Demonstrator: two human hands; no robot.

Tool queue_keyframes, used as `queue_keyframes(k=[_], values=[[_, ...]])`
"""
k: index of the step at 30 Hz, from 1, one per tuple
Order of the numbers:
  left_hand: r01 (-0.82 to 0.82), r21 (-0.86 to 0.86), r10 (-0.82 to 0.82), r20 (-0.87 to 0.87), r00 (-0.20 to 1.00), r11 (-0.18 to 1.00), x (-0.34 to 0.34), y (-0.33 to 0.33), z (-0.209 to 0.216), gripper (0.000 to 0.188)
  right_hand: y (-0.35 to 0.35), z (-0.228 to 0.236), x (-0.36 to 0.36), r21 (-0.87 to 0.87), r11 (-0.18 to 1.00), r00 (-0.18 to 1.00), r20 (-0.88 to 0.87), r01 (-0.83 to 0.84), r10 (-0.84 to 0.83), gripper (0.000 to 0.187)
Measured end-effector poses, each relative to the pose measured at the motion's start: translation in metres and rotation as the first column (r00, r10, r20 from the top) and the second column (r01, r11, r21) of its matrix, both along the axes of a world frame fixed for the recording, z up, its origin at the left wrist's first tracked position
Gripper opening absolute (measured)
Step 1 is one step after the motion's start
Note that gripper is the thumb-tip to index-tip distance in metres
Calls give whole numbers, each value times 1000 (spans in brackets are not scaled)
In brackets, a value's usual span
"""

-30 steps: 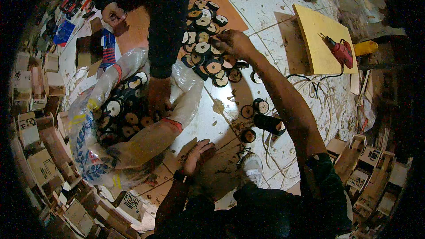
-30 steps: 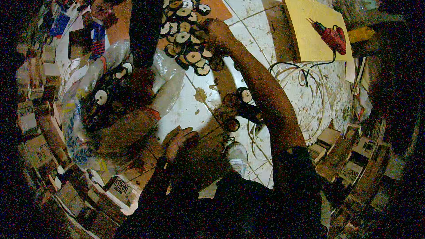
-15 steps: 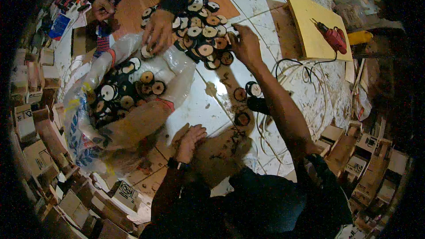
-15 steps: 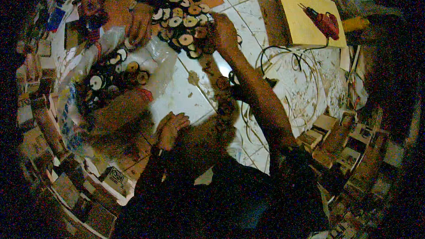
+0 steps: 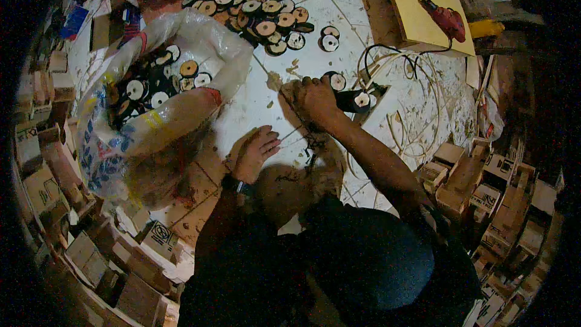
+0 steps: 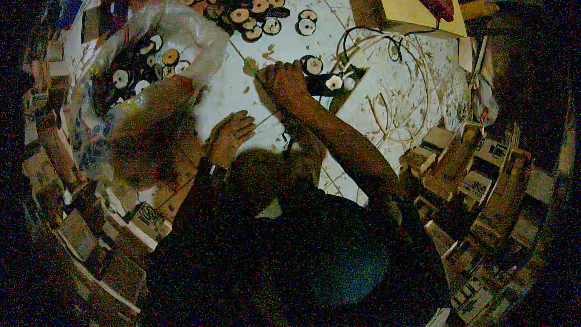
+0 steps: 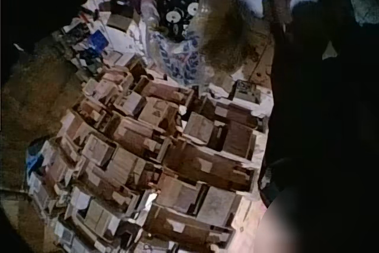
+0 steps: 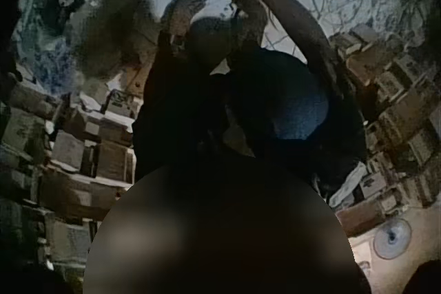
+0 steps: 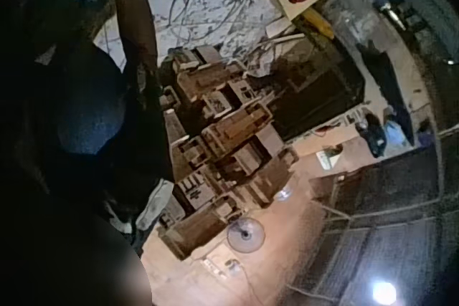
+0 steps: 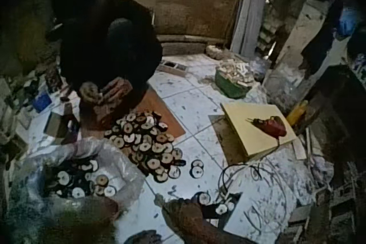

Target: The person sits on the floor and repeatedly picks up small round wooden discs, inserts a thin stick into the center hole, and places the assembled pieces on the table. The person handles the discs one at a time and accumulates a growing pile of finished units.

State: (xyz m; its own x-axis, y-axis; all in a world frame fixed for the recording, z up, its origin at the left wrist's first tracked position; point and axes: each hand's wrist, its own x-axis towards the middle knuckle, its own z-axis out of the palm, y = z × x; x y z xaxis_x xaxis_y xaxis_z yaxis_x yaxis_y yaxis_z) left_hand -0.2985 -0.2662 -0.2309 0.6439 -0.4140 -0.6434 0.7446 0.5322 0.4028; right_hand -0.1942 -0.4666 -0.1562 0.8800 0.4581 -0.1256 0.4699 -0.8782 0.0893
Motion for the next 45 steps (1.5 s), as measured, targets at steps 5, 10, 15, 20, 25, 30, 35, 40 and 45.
queue_keyframes(k=[5,10,15,20,25,30,35,40,45], values=[[-102,-300,57,-157,986,948,-2,-4,5,48,14,5,-59,723,659,876,-436,205,205,50],[45,-325,-84,-108,991,945,-10,11,11,55,-17,-14,-108,-22,996,923,-374,84,-86,34],[-155,-289,124,-124,985,945,-15,8,25,46,-24,-36,-142,8,989,959,-244,148,-142,36],[-128,-336,81,-151,985,933,-9,6,29,52,-23,-36,-141,-16,989,954,-260,150,-148,35],[-105,-171,95,-68,993,980,-12,4,26,47,-23,-31,-140,-66,995,967,-238,73,-87,35],[-165,748,-385,501,775,642,-12,-3,31,59,-30,-49,-148,21,982,927,-337,185,-168,39],[-325,781,-453,588,670,533,-12,-9,37,73,-35,-62,-150,27,976,925,-325,218,-197,37],[-307,797,-507,578,640,521,-13,-8,38,67,-28,-36,-142,130,977,956,-262,171,-133,33],[-305,784,-492,589,641,541,-14,-11,37,66,-20,-12,-131,463,739,836,-490,490,-247,27]])
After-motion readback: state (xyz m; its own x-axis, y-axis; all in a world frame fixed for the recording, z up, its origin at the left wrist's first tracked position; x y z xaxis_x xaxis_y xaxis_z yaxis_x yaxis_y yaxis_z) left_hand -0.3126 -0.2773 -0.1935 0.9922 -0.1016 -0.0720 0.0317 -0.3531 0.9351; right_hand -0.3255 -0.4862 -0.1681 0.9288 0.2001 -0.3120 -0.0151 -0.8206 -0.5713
